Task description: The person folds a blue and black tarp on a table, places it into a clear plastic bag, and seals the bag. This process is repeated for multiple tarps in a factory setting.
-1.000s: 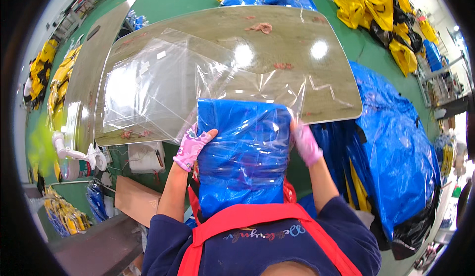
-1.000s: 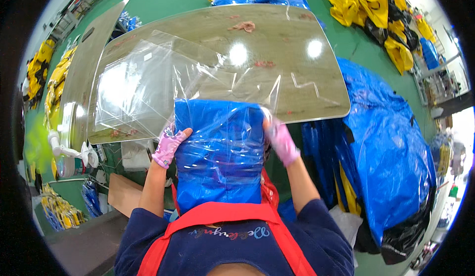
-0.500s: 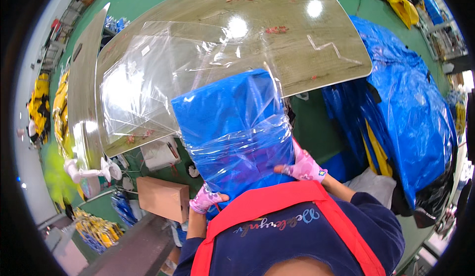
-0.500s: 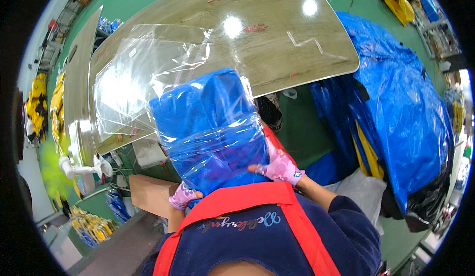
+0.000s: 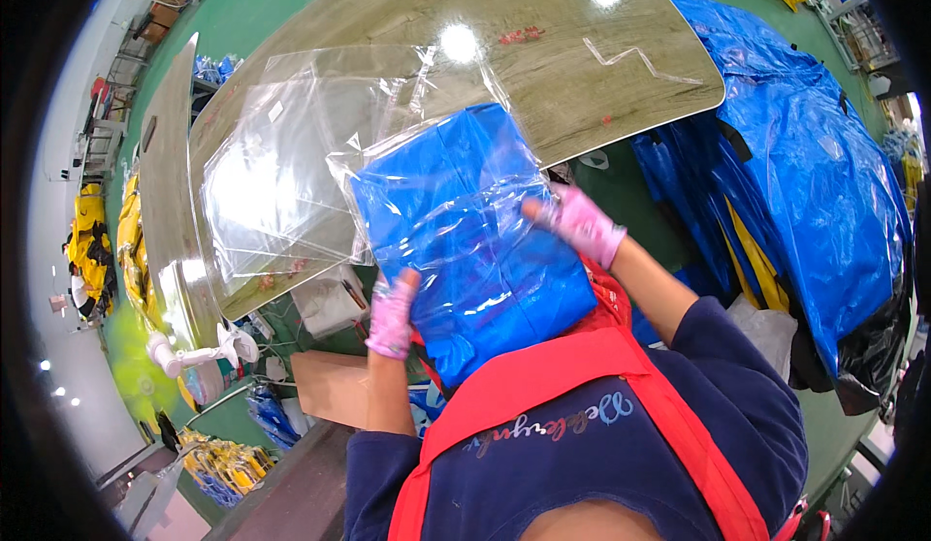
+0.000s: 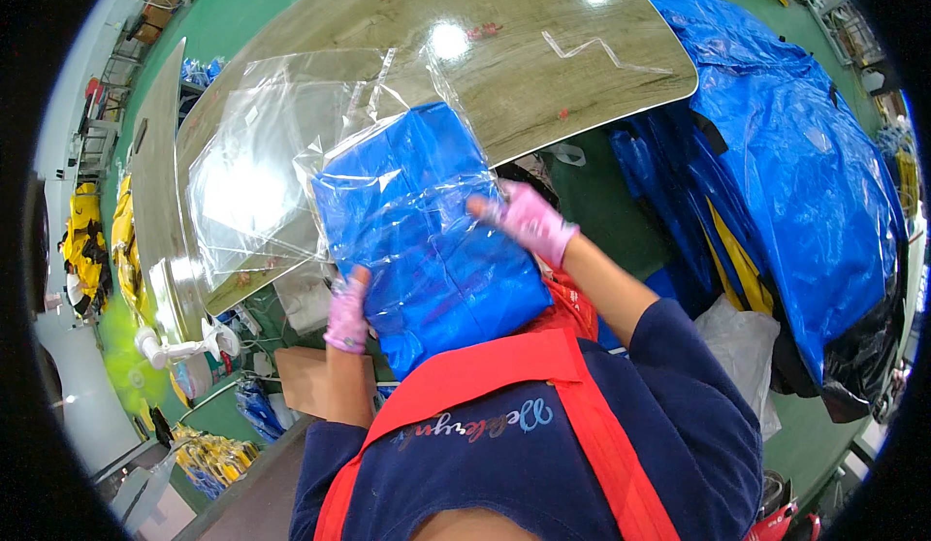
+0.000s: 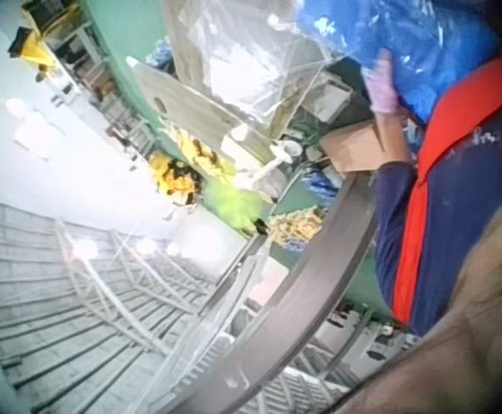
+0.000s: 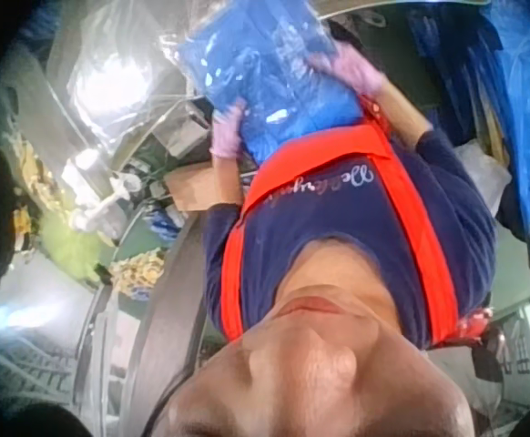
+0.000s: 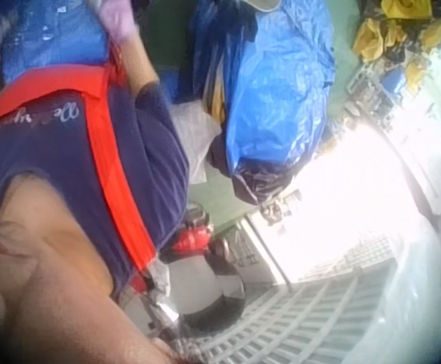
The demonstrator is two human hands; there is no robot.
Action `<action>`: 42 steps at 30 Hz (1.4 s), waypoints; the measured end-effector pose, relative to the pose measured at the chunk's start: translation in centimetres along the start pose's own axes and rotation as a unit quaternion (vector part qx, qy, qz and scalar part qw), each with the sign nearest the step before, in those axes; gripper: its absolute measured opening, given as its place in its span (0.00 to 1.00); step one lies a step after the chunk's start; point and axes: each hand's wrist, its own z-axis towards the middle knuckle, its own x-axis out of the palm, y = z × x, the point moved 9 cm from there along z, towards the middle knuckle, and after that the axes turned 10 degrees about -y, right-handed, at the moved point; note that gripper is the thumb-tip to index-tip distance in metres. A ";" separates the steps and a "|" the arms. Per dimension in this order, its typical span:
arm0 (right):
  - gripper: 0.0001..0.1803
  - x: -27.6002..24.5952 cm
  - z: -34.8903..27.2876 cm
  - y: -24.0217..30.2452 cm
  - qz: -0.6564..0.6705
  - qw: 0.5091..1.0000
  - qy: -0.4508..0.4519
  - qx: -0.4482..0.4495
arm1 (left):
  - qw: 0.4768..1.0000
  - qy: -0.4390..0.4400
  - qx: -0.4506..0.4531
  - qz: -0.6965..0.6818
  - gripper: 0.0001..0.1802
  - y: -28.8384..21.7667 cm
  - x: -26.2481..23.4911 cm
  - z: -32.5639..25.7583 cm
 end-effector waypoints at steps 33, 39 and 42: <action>0.34 -1.3 -0.7 15.1 -0.071 0.883 -0.201 -0.418 | 0.625 0.154 0.623 0.445 0.36 -27.7 16.9 -3.7; 0.26 -4.2 -1.3 15.8 0.498 0.681 -0.293 -0.450 | 0.613 0.128 0.746 0.225 0.35 -25.5 25.7 -10.2; 0.14 -8.3 -1.3 15.4 0.310 0.787 -0.374 -0.381 | 0.626 -0.323 0.699 0.121 0.38 -26.3 13.6 -8.9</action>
